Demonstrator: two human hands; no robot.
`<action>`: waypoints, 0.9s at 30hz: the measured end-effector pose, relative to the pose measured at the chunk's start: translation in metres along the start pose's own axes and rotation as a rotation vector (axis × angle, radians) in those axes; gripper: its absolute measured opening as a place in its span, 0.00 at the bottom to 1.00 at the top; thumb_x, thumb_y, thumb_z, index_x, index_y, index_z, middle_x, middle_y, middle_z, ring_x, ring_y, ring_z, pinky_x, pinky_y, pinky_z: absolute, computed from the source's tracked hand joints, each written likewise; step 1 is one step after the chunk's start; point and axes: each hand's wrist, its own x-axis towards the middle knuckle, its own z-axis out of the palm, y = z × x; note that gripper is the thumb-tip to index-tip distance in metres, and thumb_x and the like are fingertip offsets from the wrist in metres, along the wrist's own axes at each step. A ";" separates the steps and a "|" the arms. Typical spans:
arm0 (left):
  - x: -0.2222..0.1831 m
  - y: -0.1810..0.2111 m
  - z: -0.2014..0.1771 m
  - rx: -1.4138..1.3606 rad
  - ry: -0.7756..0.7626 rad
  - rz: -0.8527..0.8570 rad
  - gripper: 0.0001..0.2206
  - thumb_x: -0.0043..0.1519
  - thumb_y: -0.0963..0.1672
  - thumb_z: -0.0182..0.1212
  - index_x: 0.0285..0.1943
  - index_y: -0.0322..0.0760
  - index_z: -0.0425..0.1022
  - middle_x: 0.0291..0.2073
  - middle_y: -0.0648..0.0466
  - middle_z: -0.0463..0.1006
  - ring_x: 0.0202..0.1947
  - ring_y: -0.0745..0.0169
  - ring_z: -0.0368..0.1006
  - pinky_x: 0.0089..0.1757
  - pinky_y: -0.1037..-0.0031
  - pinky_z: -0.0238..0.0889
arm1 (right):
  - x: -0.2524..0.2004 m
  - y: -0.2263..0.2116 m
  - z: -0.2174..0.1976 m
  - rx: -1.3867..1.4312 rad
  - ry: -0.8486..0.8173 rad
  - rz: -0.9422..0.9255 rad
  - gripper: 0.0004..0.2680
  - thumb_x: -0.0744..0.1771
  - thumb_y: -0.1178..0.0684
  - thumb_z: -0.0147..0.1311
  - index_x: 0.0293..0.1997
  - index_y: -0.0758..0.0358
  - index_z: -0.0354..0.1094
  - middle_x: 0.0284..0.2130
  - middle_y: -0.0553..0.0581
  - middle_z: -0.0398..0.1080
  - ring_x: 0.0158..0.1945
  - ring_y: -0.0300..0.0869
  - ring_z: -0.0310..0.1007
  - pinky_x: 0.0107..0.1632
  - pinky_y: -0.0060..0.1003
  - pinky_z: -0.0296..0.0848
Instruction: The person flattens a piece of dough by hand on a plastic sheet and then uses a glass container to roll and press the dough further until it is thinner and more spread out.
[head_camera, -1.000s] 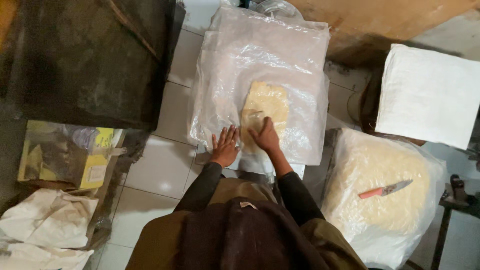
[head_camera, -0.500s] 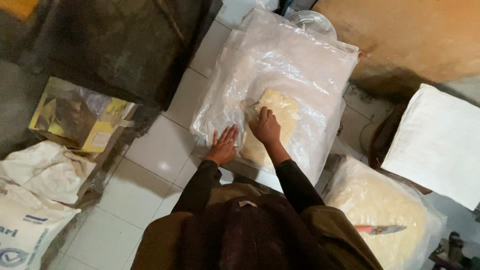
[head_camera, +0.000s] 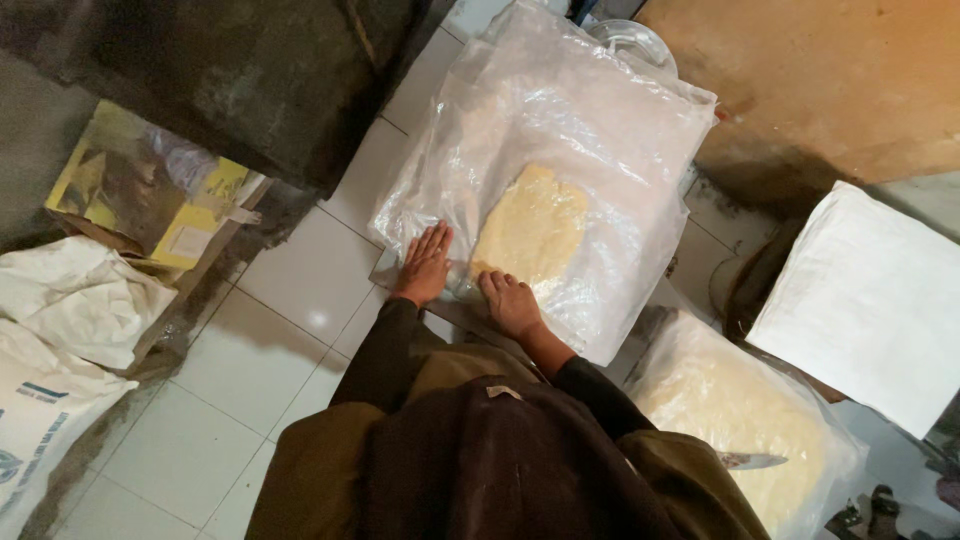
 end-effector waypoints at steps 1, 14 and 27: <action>-0.001 0.000 0.001 0.016 0.015 0.008 0.33 0.66 0.45 0.54 0.81 0.44 0.46 0.80 0.55 0.43 0.79 0.54 0.38 0.70 0.54 0.32 | -0.008 0.005 -0.004 0.035 -0.017 -0.004 0.17 0.67 0.47 0.54 0.62 0.60 0.62 0.49 0.60 0.70 0.49 0.54 0.74 0.45 0.51 0.75; 0.005 -0.010 -0.004 0.063 -0.033 0.022 0.30 0.66 0.38 0.45 0.81 0.46 0.51 0.80 0.57 0.46 0.79 0.56 0.42 0.70 0.58 0.38 | 0.014 -0.024 -0.030 0.006 0.033 -0.065 0.23 0.64 0.37 0.57 0.56 0.66 0.63 0.47 0.64 0.70 0.45 0.55 0.74 0.40 0.49 0.75; 0.007 -0.016 -0.001 0.036 -0.010 0.069 0.28 0.66 0.39 0.46 0.79 0.43 0.54 0.79 0.54 0.49 0.77 0.52 0.45 0.68 0.56 0.41 | -0.060 0.033 -0.013 -0.214 -0.006 -0.130 0.21 0.66 0.39 0.53 0.59 0.66 0.63 0.45 0.65 0.71 0.49 0.56 0.71 0.43 0.49 0.73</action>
